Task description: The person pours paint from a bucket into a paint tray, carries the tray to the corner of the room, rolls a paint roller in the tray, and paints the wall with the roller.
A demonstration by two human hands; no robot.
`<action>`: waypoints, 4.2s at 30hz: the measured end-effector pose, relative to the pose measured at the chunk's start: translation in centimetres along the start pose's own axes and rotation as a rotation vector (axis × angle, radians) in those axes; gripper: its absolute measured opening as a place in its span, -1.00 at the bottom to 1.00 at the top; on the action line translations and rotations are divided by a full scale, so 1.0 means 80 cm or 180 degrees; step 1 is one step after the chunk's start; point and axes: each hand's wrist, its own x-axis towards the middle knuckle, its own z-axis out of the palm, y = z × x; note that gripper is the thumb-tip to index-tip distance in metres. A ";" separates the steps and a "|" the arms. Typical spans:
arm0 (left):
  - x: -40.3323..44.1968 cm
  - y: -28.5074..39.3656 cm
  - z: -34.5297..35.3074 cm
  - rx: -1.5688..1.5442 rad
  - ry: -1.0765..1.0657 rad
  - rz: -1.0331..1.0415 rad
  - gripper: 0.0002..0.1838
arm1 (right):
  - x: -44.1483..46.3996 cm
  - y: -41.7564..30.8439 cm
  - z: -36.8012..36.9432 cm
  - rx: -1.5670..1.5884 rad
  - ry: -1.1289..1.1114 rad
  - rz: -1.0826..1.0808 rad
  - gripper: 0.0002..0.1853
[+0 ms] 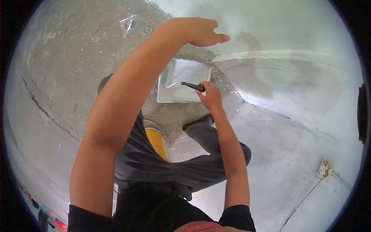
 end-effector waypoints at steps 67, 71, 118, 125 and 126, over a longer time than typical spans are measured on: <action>0.024 -0.032 0.038 0.0853 0.0225 -0.0095 -0.03 | -0.051 0.006 -0.012 -0.0106 -0.0378 0.0625 -0.68; -0.008 0.005 -0.002 0.0667 -0.0502 -0.0500 -0.02 | -0.062 0.017 -0.027 -0.0003 -0.0339 0.0634 -0.70; -0.013 0.007 0.000 0.0682 -0.0432 -0.0386 -0.04 | -0.041 -0.003 0.071 -0.0414 -0.0454 0.0254 -0.69; -0.011 0.005 0.005 0.0745 -0.0442 -0.0382 -0.04 | -0.052 0.013 0.075 -0.0336 -0.0521 0.0340 -0.67; -0.012 0.005 0.004 0.0753 -0.0444 -0.0410 -0.05 | -0.054 0.015 0.075 -0.0413 -0.0485 0.0339 -0.67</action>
